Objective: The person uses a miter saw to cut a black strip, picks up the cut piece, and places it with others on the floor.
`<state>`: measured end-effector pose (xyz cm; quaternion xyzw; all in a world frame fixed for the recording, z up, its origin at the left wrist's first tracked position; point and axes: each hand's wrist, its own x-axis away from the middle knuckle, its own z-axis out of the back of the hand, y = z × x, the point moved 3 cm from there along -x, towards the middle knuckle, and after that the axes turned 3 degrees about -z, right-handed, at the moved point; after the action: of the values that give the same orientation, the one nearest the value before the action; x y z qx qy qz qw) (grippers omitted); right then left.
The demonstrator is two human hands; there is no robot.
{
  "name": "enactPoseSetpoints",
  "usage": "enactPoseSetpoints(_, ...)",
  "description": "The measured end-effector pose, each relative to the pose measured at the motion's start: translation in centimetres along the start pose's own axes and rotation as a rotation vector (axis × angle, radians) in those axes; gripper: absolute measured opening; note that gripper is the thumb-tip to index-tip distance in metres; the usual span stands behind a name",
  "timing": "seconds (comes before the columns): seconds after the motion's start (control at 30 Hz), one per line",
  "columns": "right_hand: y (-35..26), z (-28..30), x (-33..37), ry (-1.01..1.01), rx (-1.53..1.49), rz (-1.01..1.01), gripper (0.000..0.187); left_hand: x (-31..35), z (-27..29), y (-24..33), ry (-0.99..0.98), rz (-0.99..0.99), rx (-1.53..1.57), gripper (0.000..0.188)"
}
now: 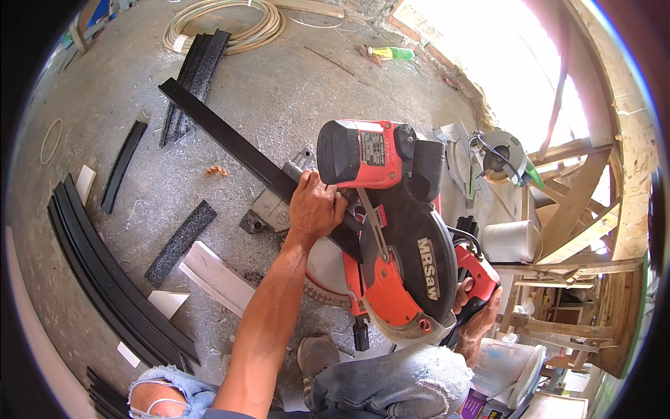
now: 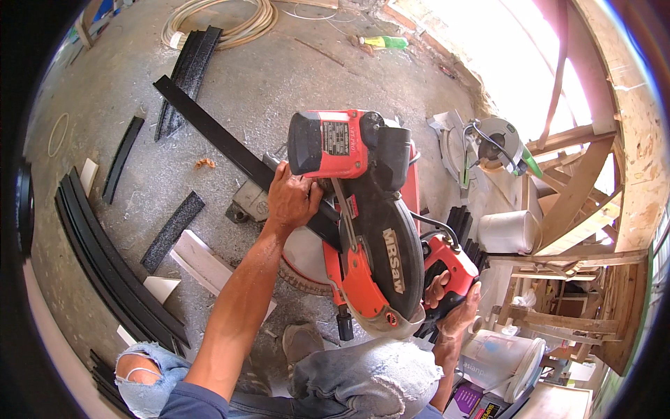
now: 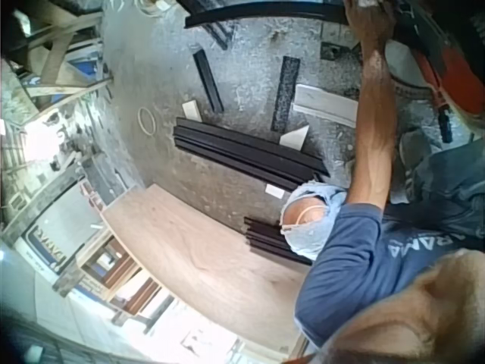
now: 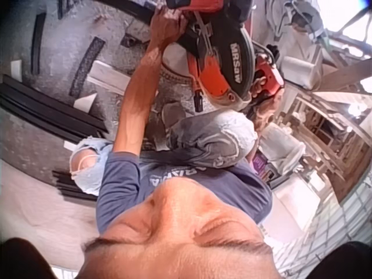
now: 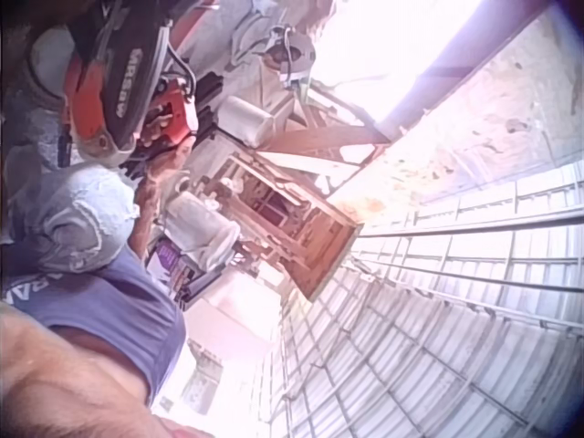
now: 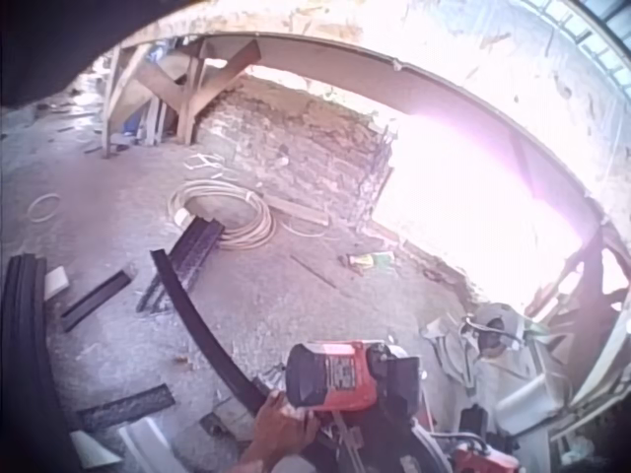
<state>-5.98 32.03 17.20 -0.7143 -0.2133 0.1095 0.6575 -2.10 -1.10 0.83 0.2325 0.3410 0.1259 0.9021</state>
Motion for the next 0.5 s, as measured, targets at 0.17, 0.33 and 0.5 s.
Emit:
enactPoseSetpoints(0.17, 0.41, 0.16, -0.04, -0.003, -0.040, -0.020, 0.067, 0.03, 0.47, -0.05, 0.028, -0.006, 0.012, 0.024)
enactPoseSetpoints(0.33, 0.47, 0.34, 0.08, -0.004, -0.015, -0.003, 0.067, 0.07, 0.17, -0.07, 0.015, -0.006, 0.015, 0.024)
enactPoseSetpoints(0.5, 0.56, 0.27, 0.00, -0.017, -0.018, 0.008, 0.067, 0.13, 0.12, -0.06, -0.009, 0.004, 0.021, 0.024)
